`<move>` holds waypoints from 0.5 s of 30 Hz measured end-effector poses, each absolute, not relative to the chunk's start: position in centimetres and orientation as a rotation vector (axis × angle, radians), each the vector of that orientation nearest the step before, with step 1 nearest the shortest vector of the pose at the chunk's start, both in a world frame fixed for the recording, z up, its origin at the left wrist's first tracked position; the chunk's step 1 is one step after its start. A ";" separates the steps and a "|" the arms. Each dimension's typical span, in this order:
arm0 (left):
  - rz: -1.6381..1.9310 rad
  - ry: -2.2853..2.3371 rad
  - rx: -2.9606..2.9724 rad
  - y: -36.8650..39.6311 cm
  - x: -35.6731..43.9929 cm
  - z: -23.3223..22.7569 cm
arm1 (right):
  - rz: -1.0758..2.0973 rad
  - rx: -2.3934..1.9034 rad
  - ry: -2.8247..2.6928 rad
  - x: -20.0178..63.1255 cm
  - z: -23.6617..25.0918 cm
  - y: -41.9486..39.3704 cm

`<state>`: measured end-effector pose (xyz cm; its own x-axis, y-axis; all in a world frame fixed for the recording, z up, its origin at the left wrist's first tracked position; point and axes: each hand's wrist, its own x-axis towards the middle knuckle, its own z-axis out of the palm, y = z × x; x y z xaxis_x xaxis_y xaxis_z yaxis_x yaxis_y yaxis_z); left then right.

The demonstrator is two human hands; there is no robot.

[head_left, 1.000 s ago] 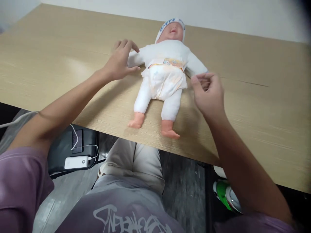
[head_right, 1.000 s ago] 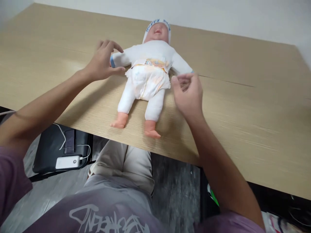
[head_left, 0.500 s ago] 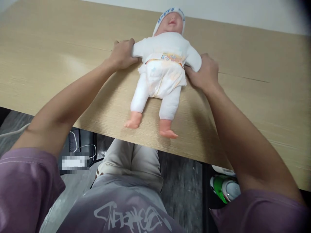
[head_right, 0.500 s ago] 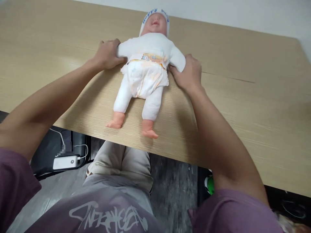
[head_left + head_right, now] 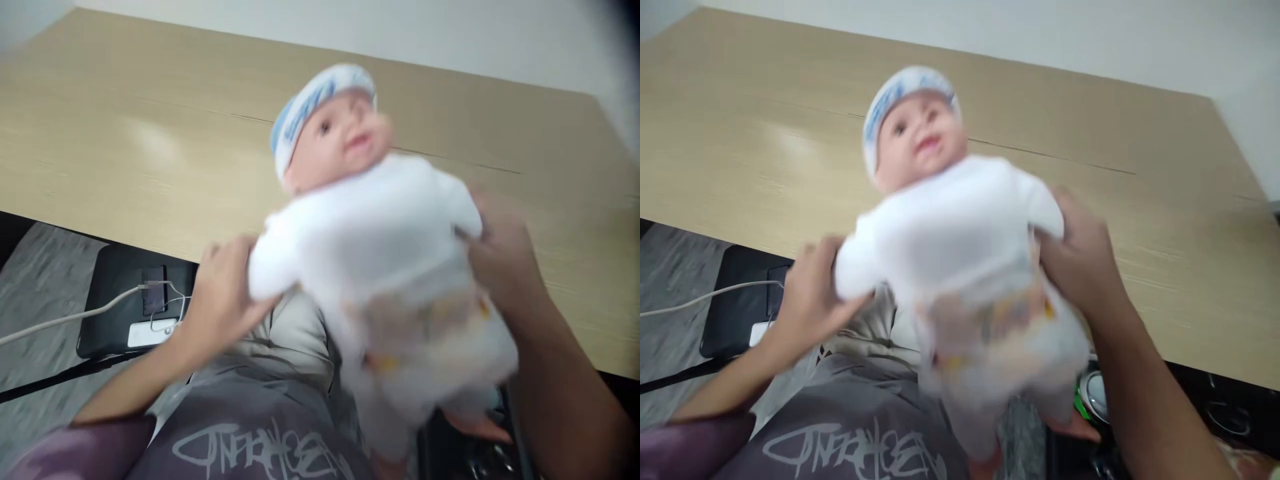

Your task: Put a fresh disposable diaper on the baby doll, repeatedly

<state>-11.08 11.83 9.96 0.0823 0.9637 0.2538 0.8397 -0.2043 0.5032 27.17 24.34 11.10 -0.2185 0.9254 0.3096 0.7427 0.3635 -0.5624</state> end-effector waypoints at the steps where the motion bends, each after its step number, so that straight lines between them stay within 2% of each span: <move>1: 0.845 1.725 2.099 7.5 -11.5 8.4 | 0.431 -1.399 -2.082 27.3 11.6 20.9; 4: 0.864 1.562 1.898 -3.9 -13.1 3.5 | 0.591 -1.286 -2.231 26.1 11.8 11.8; 7: 0.599 1.651 1.651 -11.4 -14.9 -0.4 | 0.756 -1.268 -2.264 23.3 8.6 6.1; 11: 0.179 1.685 1.482 -15.0 -17.6 -2.5 | 1.082 -1.389 -2.266 19.3 0.0 3.8; 15: 0.005 1.389 1.418 -14.6 -22.3 -1.5 | 1.324 -1.335 -2.252 18.0 -8.4 4.5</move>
